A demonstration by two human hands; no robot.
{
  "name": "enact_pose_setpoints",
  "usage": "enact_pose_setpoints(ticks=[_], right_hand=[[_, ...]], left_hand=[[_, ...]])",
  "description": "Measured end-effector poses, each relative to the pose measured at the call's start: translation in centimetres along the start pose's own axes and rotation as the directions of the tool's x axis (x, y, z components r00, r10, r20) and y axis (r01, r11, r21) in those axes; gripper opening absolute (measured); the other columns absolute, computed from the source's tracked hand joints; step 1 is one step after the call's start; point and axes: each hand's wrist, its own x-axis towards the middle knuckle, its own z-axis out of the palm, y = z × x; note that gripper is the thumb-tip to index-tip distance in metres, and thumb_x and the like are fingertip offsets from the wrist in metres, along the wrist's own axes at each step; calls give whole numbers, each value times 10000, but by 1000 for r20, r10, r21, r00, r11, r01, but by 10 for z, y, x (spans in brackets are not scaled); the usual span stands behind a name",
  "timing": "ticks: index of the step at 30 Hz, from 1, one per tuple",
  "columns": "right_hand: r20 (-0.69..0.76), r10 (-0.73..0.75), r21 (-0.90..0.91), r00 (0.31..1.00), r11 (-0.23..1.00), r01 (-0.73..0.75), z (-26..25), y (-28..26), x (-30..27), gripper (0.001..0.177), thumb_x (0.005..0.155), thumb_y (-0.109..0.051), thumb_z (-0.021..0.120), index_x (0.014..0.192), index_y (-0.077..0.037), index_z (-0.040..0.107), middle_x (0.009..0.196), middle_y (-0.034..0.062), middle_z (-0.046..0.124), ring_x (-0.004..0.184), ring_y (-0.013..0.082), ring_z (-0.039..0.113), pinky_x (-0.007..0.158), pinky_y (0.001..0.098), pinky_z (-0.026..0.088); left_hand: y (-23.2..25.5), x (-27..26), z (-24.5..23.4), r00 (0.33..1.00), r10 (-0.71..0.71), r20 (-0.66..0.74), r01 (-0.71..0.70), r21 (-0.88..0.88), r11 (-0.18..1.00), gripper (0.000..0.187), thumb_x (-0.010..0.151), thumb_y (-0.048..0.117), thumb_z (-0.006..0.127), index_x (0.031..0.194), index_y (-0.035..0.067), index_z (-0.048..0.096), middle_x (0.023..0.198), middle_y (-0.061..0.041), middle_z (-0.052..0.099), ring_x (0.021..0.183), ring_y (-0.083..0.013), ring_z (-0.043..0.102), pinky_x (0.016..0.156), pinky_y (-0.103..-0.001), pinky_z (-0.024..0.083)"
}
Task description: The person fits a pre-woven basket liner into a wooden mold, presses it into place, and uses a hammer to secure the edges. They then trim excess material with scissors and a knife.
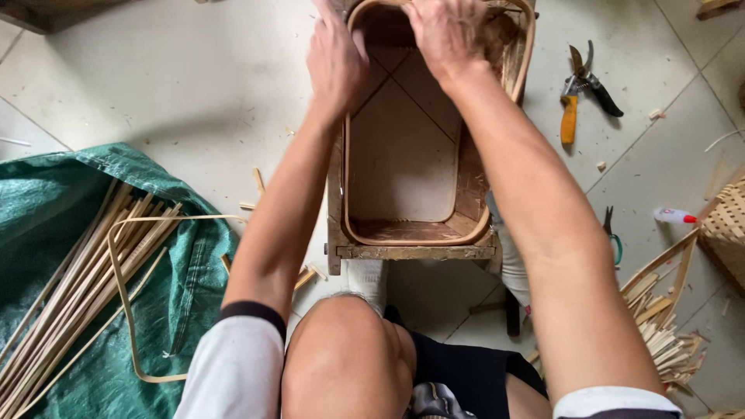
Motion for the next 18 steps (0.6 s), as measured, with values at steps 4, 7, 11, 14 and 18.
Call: enact_pose_setpoints(ticks=[4, 7, 11, 14, 18], right_hand=[[-128, -32, 59, 991, 997, 40, 7, -11, -4, 117, 1040, -160, 743, 1044, -47, 713, 1067, 98, 720, 1006, 276, 676, 828, 423, 552], [-184, -100, 133, 978, 983, 125, -18, 12, -9, 213, 948, -137, 749, 1156, -96, 763, 1155, 68, 739, 1080, 302, 676, 860, 425, 559], [-23, 36, 34, 999, 999, -36, -42, 46, -34, 167, 943, -189, 775, 1097, -125, 768, 1017, 69, 756, 937, 280, 705, 826, 420, 565], [50, 152, 109, 987, 982, -156, -38, 59, -33, 60, 1023, -118, 757, 1081, -104, 764, 909, 115, 753, 842, 292, 715, 779, 425, 558], [116, 217, 71, 969, 971, -226, -24, 59, -44, 76, 1071, -88, 693, 1028, -25, 700, 878, 193, 689, 821, 349, 673, 766, 454, 529]], left_hand=[[-19, 31, -1, 990, 5, 139, -8, 22, 1000, 403, 924, 194, 673, 1158, -78, 490, 825, -232, 692, 781, -382, 697, 789, -502, 546], [-22, 36, -4, 992, 123, 8, -123, 8, 992, 403, 857, 223, 715, 1113, -35, 540, 824, -254, 687, 809, -447, 666, 774, -555, 514], [-22, 18, -16, 990, 140, 11, -140, 7, 990, 400, 881, 243, 720, 1120, -39, 569, 820, -271, 669, 820, -481, 637, 753, -583, 483], [0, 27, -27, 929, 292, -226, -262, 152, 953, 293, 806, 187, 667, 1023, 17, 568, 852, -219, 679, 855, -430, 640, 774, -547, 486], [39, 11, 19, 708, 615, -348, -516, 340, 786, 274, 703, 97, 603, 976, 115, 583, 895, -140, 697, 872, -334, 645, 748, -478, 490]])
